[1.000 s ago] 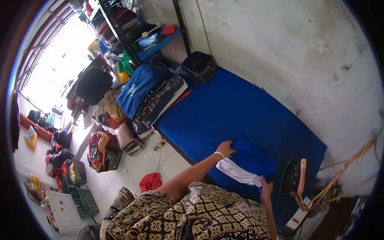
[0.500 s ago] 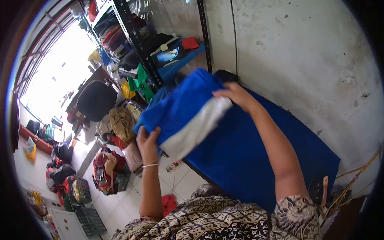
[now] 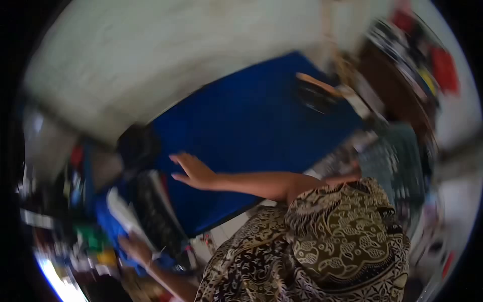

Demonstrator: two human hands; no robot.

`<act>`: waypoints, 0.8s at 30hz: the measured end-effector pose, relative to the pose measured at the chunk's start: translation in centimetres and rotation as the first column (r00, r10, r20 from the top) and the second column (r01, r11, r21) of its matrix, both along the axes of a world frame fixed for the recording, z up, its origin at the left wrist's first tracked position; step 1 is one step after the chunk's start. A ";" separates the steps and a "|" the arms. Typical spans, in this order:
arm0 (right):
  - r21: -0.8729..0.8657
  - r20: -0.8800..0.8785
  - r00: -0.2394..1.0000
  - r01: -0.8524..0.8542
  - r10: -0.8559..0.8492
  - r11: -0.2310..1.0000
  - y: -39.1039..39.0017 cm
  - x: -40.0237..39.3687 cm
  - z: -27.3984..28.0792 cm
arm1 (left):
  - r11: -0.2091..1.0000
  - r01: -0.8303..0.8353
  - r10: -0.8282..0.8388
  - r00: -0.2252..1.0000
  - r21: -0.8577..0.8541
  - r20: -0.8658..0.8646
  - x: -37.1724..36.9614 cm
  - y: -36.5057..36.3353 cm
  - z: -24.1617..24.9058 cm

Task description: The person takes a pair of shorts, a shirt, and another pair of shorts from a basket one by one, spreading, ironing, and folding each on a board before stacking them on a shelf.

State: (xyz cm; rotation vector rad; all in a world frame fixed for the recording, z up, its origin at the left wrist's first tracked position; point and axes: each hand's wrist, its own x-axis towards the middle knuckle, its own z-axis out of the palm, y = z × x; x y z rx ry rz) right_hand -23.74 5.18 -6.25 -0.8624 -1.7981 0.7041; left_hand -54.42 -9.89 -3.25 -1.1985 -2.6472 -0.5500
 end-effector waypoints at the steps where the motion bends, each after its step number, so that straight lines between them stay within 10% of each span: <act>1: -0.087 0.046 0.997 0.064 -0.060 0.994 -2.4 5.0 -2.1 | 0.999 0.000 -0.001 1.000 0.042 0.015 1.4 0.3 1.3; 2: -0.180 0.081 0.991 0.117 -0.104 0.977 -5.5 10.2 -4.0 | 0.943 -0.008 -0.045 0.987 0.332 0.152 -0.9 0.9 -1.0; 6: -0.447 0.226 0.713 0.681 -0.663 0.580 -19.0 27.6 -6.9 | 0.875 0.294 -0.191 0.940 0.384 -0.283 5.8 6.1 4.0; 8: -0.159 0.485 0.224 0.973 -0.845 0.167 -25.6 36.3 -10.8 | 0.785 0.478 -0.318 0.857 0.395 -0.406 10.7 9.0 6.3; 13: -0.049 0.376 -0.420 0.881 -0.826 -0.470 -43.3 48.3 -10.8 | 0.341 0.880 -0.771 0.462 0.329 -0.437 30.4 13.5 8.8; 15: 0.131 0.540 -0.698 0.622 -0.471 -0.772 -48.0 51.6 -10.8 | 0.270 0.866 -0.933 0.343 0.420 -0.107 41.5 11.5 8.4; 17: 0.189 0.641 -0.694 0.556 -0.327 -0.809 -52.3 53.7 -11.7 | 0.158 0.914 -0.964 0.061 0.374 0.258 52.0 8.9 6.9; 18: 0.153 0.670 -0.676 0.529 -0.307 -0.834 -53.5 54.1 -11.7 | 0.311 0.810 -0.759 -0.103 0.497 0.643 58.9 5.3 6.3; 19: 0.122 0.677 -0.669 0.512 -0.306 -0.850 -55.0 54.8 -12.4 | -0.004 0.883 -0.693 -0.341 0.470 0.635 63.8 4.0 3.9; 20: 0.090 0.688 -0.657 0.498 -0.308 -0.862 -56.1 54.8 -13.0 | 0.005 0.884 -0.382 -0.430 0.467 0.818 68.8 3.7 0.8; 22: 0.048 0.613 -0.660 0.579 -0.434 -0.814 -57.3 54.9 -12.6 | 0.047 0.923 -0.104 -0.375 0.381 0.921 78.7 1.7 -4.5; 24: 0.026 0.528 -0.670 0.627 -0.522 -0.779 -57.6 54.5 -11.6 | -0.179 0.974 -0.323 -0.190 0.137 0.927 89.3 5.3 -13.6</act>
